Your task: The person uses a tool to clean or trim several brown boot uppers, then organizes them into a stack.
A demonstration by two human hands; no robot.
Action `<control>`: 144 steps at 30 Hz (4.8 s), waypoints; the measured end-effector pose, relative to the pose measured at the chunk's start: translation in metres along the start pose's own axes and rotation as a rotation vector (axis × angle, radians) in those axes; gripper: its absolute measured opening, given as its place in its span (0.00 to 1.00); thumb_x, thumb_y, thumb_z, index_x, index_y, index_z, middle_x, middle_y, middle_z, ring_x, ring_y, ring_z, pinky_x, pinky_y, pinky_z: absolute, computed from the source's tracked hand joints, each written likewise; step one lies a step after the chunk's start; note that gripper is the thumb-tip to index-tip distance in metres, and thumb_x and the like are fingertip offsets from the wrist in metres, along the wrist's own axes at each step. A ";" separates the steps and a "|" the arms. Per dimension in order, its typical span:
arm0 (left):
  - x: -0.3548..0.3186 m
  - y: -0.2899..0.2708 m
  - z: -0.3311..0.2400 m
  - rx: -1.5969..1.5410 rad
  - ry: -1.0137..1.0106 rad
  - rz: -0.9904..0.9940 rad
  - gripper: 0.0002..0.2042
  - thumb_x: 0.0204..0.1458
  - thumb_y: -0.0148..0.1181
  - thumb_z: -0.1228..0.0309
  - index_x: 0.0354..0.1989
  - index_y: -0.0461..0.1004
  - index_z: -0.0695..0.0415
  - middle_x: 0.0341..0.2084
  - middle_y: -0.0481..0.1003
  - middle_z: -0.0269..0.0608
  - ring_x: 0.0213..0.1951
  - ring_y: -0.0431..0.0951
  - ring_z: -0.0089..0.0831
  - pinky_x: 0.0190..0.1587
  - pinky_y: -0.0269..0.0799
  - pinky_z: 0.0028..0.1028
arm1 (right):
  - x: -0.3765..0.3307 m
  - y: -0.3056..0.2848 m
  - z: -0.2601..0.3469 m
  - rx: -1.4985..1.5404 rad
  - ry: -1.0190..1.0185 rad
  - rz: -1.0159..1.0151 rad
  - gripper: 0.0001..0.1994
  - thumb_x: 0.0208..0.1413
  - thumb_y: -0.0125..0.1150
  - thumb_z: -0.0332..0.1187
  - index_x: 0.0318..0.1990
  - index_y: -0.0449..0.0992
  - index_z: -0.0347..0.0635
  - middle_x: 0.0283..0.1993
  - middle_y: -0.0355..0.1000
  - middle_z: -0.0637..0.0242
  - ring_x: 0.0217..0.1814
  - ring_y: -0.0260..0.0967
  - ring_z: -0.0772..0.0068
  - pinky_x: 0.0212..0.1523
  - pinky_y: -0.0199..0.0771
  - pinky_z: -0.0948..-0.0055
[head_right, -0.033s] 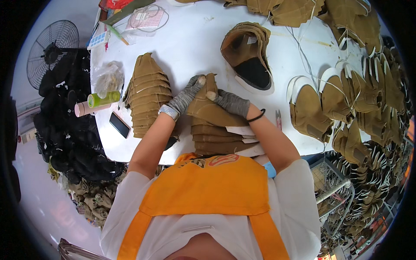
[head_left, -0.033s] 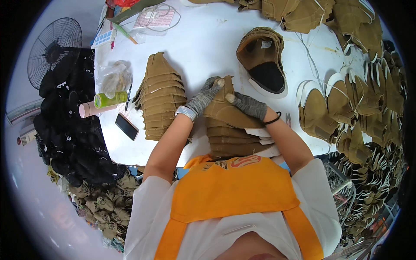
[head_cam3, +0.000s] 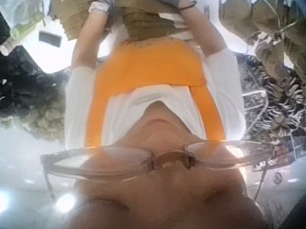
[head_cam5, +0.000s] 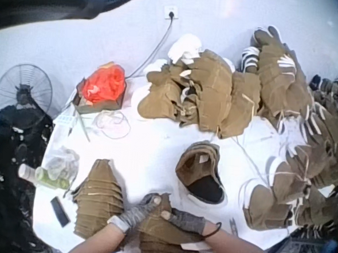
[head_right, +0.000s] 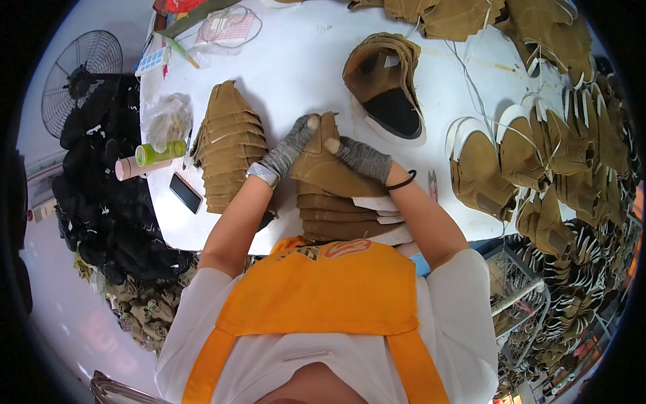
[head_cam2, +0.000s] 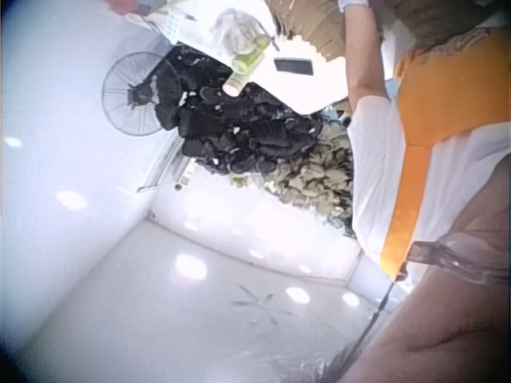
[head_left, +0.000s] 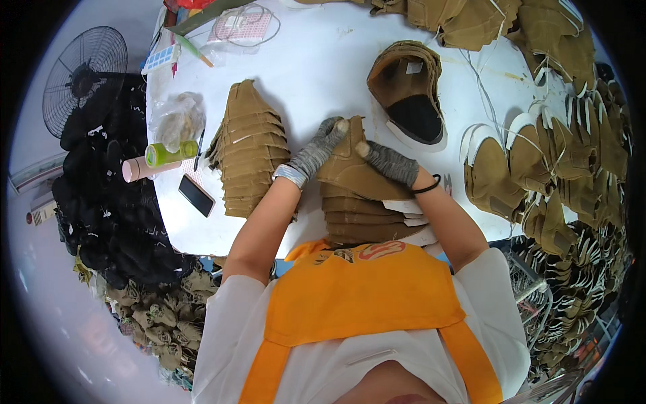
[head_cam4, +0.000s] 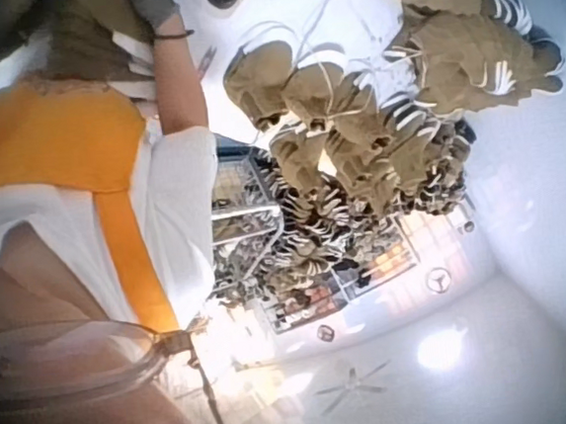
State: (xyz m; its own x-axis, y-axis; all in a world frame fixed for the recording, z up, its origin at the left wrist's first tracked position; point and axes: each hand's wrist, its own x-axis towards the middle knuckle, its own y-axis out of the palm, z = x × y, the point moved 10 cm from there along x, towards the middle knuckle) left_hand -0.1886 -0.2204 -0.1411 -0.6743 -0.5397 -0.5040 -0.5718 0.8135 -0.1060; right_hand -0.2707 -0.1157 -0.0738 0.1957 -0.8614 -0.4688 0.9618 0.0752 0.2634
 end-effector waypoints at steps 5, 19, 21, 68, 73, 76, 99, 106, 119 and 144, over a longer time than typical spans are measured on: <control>-0.006 0.021 0.034 -0.363 -0.407 0.003 0.36 0.52 0.51 0.39 0.58 0.65 0.57 0.50 0.71 0.46 0.48 0.73 0.32 0.50 0.71 0.28 | 0.002 -0.034 0.006 -0.235 -0.133 -0.202 0.39 0.55 0.51 0.61 0.60 0.61 0.33 0.56 0.66 0.57 0.58 0.62 0.72 0.59 0.60 0.75; -0.101 0.046 0.010 -0.206 0.019 0.155 0.50 0.48 0.46 0.32 0.67 0.45 0.62 0.65 0.52 0.50 0.65 0.53 0.37 0.65 0.51 0.34 | -0.008 -0.049 0.033 0.173 -0.151 -0.274 0.38 0.52 0.58 0.59 0.63 0.60 0.40 0.60 0.61 0.63 0.61 0.57 0.72 0.62 0.57 0.73; -0.114 0.044 -0.022 -0.255 0.068 0.177 0.49 0.47 0.53 0.36 0.67 0.46 0.63 0.63 0.55 0.51 0.65 0.54 0.37 0.64 0.52 0.34 | -0.011 -0.043 0.058 0.107 -0.211 -0.211 0.39 0.53 0.57 0.59 0.63 0.60 0.40 0.61 0.60 0.63 0.61 0.57 0.72 0.63 0.56 0.73; -0.029 0.038 -0.034 -0.108 -0.045 0.035 0.62 0.38 0.72 0.50 0.68 0.24 0.56 0.63 0.53 0.55 0.65 0.55 0.42 0.66 0.53 0.32 | -0.020 -0.166 0.094 -1.081 -0.054 -0.841 0.33 0.43 0.66 0.38 0.56 0.63 0.34 0.49 0.68 0.46 0.48 0.68 0.47 0.48 0.70 0.60; -0.022 0.040 -0.042 0.073 -0.031 -0.005 0.67 0.37 0.73 0.50 0.65 0.13 0.56 0.64 0.52 0.55 0.66 0.52 0.43 0.68 0.48 0.33 | -0.008 -0.059 0.144 -1.562 -0.025 -0.521 0.34 0.45 0.60 0.35 0.62 0.57 0.37 0.45 0.68 0.49 0.46 0.69 0.50 0.46 0.71 0.60; -0.021 0.041 -0.013 -0.010 -0.135 -0.035 0.68 0.38 0.73 0.51 0.62 0.08 0.54 0.65 0.50 0.56 0.67 0.49 0.43 0.70 0.42 0.33 | -0.009 -0.021 0.129 -1.664 0.000 -0.305 0.40 0.46 0.60 0.35 0.66 0.49 0.35 0.46 0.68 0.50 0.48 0.69 0.54 0.47 0.71 0.62; 0.042 -0.006 -0.054 -0.075 -0.196 0.085 0.36 0.51 0.54 0.41 0.57 0.68 0.61 0.53 0.70 0.46 0.56 0.67 0.33 0.60 0.58 0.26 | 0.041 -0.166 0.015 -0.312 -0.073 -0.384 0.36 0.53 0.57 0.58 0.60 0.61 0.37 0.51 0.66 0.55 0.52 0.66 0.64 0.52 0.68 0.72; 0.035 -0.005 0.080 -0.687 -0.016 -0.216 0.25 0.62 0.43 0.53 0.59 0.64 0.61 0.52 0.71 0.46 0.51 0.71 0.37 0.54 0.68 0.32 | 0.049 -0.102 0.041 -0.279 0.039 -0.330 0.56 0.39 0.56 0.73 0.65 0.50 0.33 0.62 0.58 0.51 0.63 0.56 0.59 0.65 0.53 0.66; -0.067 0.046 -0.018 -0.570 -0.184 -0.016 0.53 0.46 0.22 0.25 0.64 0.55 0.62 0.59 0.62 0.49 0.59 0.62 0.39 0.65 0.51 0.33 | 0.036 -0.105 0.084 -0.090 -0.205 -0.276 0.50 0.43 0.58 0.68 0.65 0.55 0.39 0.60 0.61 0.57 0.62 0.57 0.65 0.64 0.54 0.69; 0.004 0.013 -0.041 -0.580 -0.226 0.136 0.41 0.50 0.49 0.36 0.64 0.57 0.57 0.60 0.62 0.48 0.59 0.64 0.33 0.64 0.56 0.29 | 0.037 -0.056 0.044 -0.241 0.055 0.010 0.55 0.40 0.57 0.72 0.68 0.46 0.43 0.67 0.51 0.54 0.69 0.49 0.62 0.67 0.49 0.68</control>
State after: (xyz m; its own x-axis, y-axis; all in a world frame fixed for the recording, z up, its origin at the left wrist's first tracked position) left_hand -0.2183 -0.2208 -0.1090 -0.6798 -0.3295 -0.6552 -0.6909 0.5874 0.4214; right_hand -0.3257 -0.1738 -0.0694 0.2093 -0.8321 -0.5137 0.9763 0.2071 0.0624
